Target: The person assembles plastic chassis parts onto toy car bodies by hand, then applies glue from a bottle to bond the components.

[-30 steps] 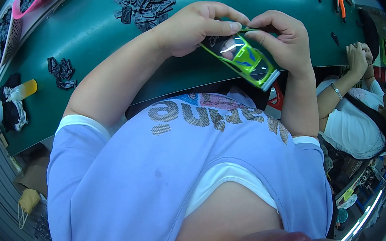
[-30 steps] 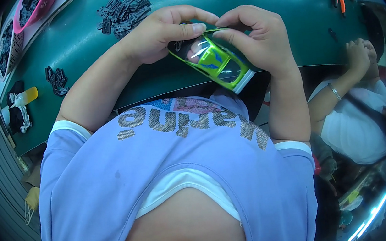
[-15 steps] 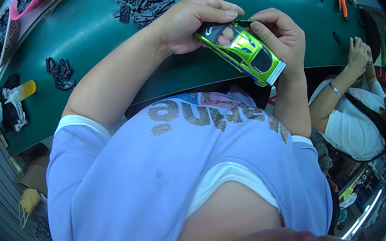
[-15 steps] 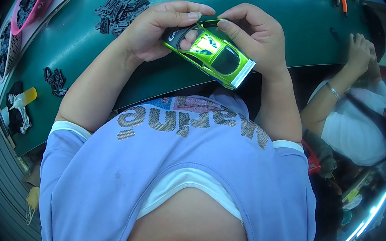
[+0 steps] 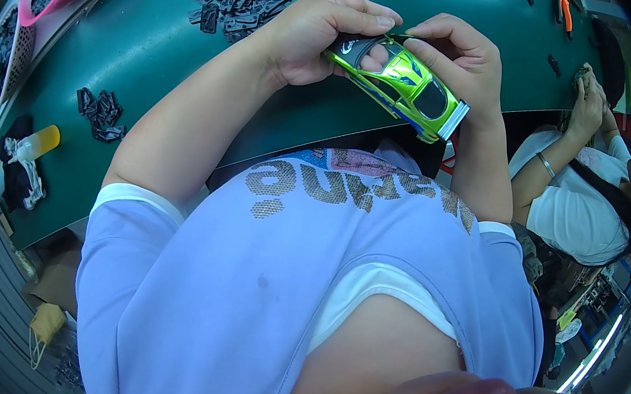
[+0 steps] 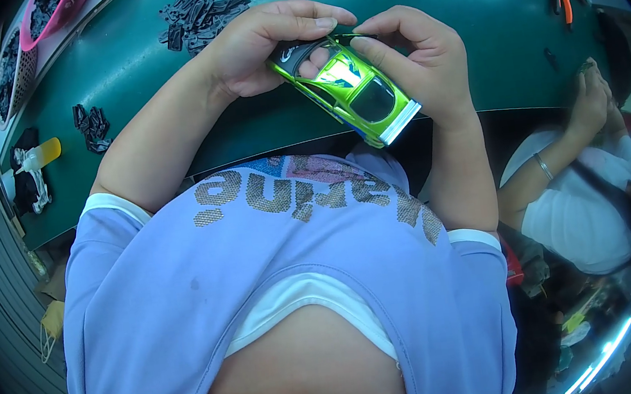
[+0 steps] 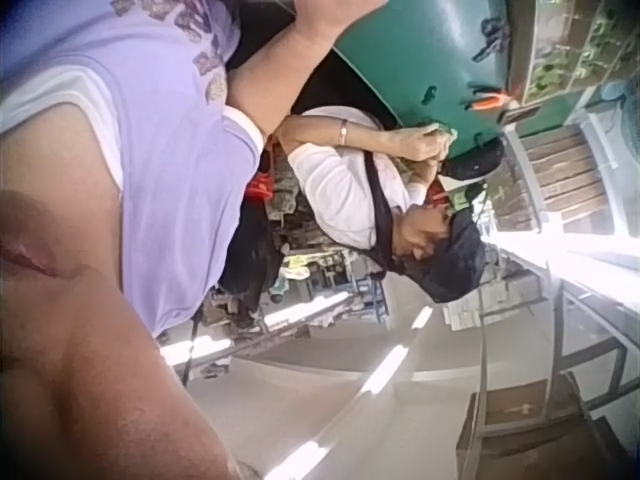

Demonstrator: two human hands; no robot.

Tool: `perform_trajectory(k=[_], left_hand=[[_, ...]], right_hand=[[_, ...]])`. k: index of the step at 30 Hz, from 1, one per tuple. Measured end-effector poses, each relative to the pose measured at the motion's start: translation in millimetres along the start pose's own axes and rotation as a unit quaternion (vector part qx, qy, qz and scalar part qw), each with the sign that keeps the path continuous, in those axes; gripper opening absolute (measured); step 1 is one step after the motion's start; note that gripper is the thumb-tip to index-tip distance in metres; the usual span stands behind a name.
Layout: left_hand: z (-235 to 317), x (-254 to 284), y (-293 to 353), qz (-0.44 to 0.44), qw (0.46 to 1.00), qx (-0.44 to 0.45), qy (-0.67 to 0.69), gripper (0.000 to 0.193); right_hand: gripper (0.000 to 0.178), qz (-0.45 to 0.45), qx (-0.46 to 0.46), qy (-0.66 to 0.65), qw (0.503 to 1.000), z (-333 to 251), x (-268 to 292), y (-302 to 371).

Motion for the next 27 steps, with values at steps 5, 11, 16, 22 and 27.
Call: perform_trajectory(k=[5, 11, 16, 22, 27], left_hand=[[-2.4, 4.1, 0.5, 0.027, 1.0, -0.002, -0.007, 0.036], [-2.5, 8.8, -2.0, 0.051, 0.998, -0.009, -0.026, 0.033], [2.3, 11.8, 1.5, 0.074, 0.996, -0.059, -0.01, 0.029], [30.7, 26.1, 4.7, 0.184, 0.96, -0.204, -0.048, 0.028], [22.7, 43.5, 1.5, 0.197, 0.958, -0.207, -0.016, 0.023]], right_hand=[[0.011, -0.021, 0.005, 0.081, 0.996, -2.6, -4.2, -7.2], [0.014, -0.044, 0.022, 0.115, 0.992, -1.7, -6.1, -17.0], [0.018, -0.025, -0.058, 0.042, 0.997, 7.2, 8.4, -21.9], [0.006, 0.167, 0.156, 0.129, 0.965, -77.4, 21.1, 34.0], [0.025, 0.077, 0.195, 0.381, 0.901, -59.2, -56.6, 43.6]])
Point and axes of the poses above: each hand's wrist, its own y-axis away from the middle knuckle, its own x-axis out of the back of the hand, z = x × y, the point moved 10 cm from there along -y, towards the middle knuckle, and after that the axes turned 9 degrees about -x, right-handed, at the moved point
